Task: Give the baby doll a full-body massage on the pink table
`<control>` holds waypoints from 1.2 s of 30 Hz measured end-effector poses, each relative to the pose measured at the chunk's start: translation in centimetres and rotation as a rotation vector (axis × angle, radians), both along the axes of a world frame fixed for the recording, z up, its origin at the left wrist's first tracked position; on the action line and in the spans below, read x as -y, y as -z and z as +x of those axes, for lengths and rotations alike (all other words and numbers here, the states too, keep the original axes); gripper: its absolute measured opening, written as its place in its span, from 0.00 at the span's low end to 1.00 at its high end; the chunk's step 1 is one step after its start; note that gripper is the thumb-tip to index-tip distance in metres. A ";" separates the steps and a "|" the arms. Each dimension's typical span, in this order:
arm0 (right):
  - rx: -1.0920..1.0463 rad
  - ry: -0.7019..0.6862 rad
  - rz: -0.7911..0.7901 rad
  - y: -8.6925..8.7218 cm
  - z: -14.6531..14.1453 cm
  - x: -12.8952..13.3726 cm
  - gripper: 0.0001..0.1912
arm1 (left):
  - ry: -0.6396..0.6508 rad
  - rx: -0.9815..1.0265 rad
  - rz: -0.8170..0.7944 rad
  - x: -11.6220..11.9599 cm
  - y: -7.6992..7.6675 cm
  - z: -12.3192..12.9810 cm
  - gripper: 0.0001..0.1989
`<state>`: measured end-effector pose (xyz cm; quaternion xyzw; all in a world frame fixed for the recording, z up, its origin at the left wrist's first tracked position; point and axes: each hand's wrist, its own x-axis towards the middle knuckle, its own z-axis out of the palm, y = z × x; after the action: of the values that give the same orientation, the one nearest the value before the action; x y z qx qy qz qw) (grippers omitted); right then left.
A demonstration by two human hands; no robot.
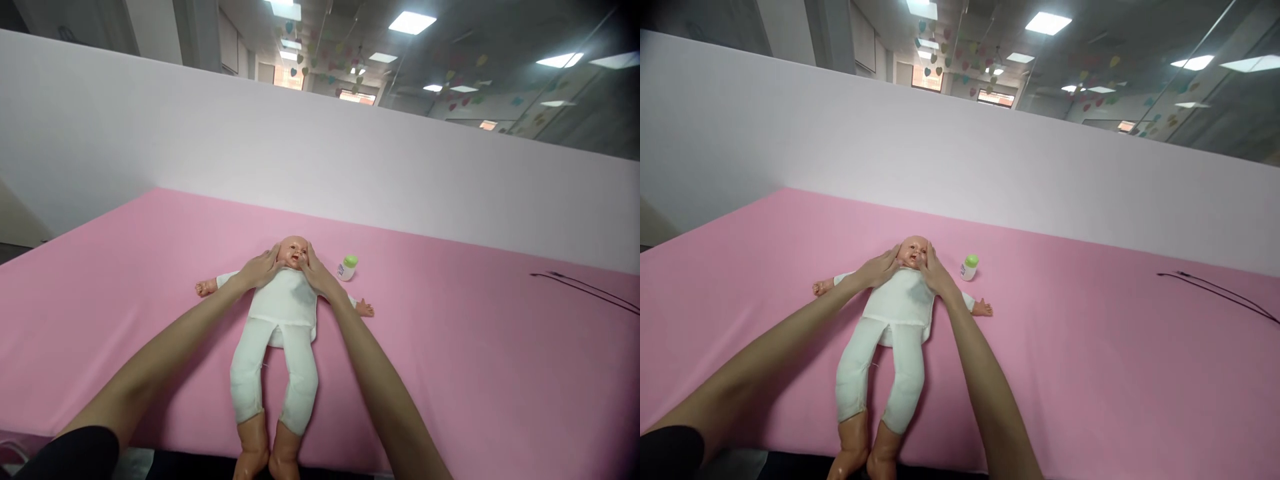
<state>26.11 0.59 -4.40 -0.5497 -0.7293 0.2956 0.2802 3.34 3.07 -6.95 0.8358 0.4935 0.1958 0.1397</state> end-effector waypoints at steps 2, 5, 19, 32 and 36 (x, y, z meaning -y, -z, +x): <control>0.042 0.071 -0.032 1.2 0.1 1.1 0.49 | -0.055 -0.038 -0.014 0.7 1.3 -0.4 0.35; 0.196 0.136 -0.072 2.4 0.8 2.7 0.44 | -0.103 -0.184 0.058 1.7 2.7 -1.5 0.33; 0.646 0.311 -0.053 1.3 11.6 9.4 0.17 | -0.162 -0.230 -0.268 4.7 -0.3 -12.7 0.26; -0.396 0.539 -0.015 2.0 12.5 9.1 0.29 | -0.436 0.873 -0.354 4.4 0.4 -12.9 0.36; -0.853 0.657 0.011 4.2 10.3 8.0 0.32 | -0.530 1.222 -0.236 4.8 2.0 -10.2 0.39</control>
<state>36.36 -7.41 -8.60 -0.5788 -0.3419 0.3854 0.6321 -6.85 -1.71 -8.93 0.4046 0.5322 0.6058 0.4314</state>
